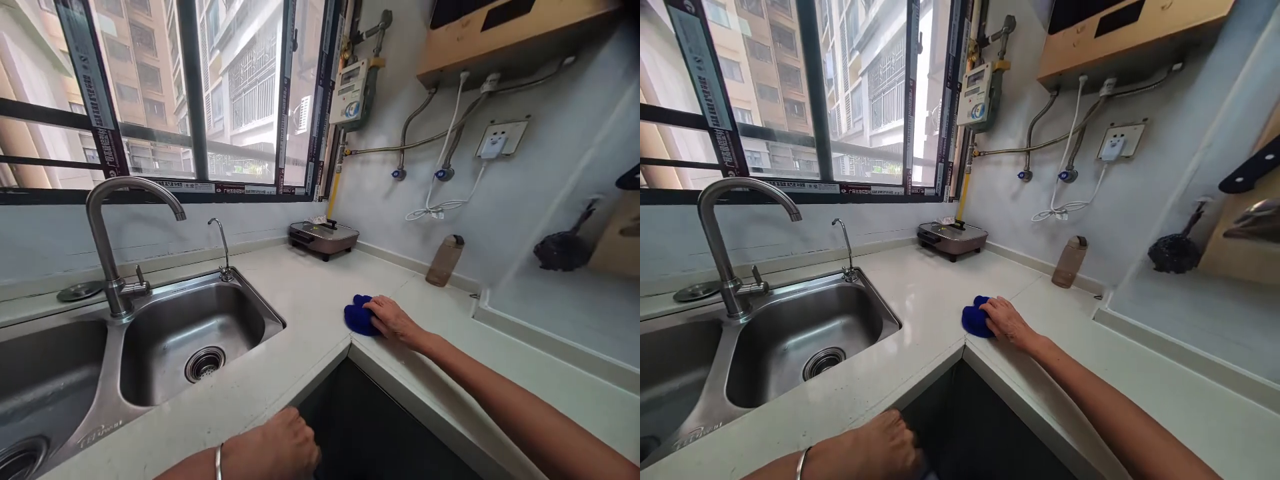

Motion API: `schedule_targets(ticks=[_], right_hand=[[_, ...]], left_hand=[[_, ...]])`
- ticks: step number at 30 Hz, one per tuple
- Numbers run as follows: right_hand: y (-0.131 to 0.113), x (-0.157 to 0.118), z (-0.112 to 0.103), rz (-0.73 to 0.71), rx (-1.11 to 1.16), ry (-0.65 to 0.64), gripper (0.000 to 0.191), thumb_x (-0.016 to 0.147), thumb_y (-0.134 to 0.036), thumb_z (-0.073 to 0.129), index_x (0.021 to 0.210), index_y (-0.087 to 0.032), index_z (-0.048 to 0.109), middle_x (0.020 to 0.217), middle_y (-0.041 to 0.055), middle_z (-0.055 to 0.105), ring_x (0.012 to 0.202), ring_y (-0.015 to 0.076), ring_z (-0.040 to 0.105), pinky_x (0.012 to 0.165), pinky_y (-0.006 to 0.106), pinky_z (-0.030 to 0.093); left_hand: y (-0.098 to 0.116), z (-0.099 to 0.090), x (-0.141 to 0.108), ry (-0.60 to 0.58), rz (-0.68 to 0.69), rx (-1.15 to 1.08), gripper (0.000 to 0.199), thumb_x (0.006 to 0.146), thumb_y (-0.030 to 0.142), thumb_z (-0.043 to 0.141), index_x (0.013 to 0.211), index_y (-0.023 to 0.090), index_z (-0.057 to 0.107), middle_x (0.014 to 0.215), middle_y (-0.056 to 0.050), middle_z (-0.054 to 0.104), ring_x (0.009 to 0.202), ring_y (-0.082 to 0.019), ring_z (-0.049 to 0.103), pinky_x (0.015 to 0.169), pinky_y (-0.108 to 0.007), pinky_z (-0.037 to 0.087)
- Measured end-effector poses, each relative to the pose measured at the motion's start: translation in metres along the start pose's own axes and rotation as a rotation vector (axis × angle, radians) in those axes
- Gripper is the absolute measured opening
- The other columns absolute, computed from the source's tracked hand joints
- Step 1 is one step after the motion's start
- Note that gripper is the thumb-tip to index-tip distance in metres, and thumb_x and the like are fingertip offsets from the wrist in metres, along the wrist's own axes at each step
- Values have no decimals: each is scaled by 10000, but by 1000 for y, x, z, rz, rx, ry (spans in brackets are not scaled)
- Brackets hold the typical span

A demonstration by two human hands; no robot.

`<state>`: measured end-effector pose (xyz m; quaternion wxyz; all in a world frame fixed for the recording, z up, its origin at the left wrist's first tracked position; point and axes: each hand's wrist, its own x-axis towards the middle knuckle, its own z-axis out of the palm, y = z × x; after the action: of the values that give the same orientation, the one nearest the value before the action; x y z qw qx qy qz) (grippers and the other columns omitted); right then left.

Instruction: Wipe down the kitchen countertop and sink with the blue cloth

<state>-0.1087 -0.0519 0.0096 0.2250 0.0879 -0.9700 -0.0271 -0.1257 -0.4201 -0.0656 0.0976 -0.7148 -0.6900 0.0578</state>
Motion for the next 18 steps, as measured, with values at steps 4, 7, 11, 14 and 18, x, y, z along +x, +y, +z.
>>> schedule_targets(ticks=[4,7,11,14,18], right_hand=[[3,24,-27,306,144,193,238,917,-214,333,919,-185,570,983,104,626,941,218,591,858,350,477],[13,44,-59,567,103,244,340,958,-297,229,856,-200,538,789,73,605,766,229,566,718,343,443],[19,61,-81,624,24,227,321,951,-300,254,828,-197,532,754,84,583,716,229,531,678,338,368],[14,65,-81,574,29,139,172,890,-282,425,768,-208,521,703,49,562,682,200,511,659,315,342],[12,62,-84,571,92,73,226,870,-262,426,659,-207,489,628,10,532,630,162,492,612,282,348]], left_hand=[[2,6,-9,46,-6,31,315,784,251,717,515,214,558,451,33,571,400,-120,521,489,-278,347],[2,-4,-9,46,8,71,294,772,243,748,533,201,584,480,16,603,404,-132,530,473,-297,318],[3,-18,-5,-64,54,147,219,798,265,751,619,188,651,535,0,647,411,-145,546,438,-314,273],[3,-19,0,-140,55,150,238,829,328,735,640,197,674,533,5,651,415,-145,554,448,-303,288],[2,-5,3,-122,45,132,294,863,376,702,633,194,674,549,-1,657,434,-145,561,484,-294,323]])
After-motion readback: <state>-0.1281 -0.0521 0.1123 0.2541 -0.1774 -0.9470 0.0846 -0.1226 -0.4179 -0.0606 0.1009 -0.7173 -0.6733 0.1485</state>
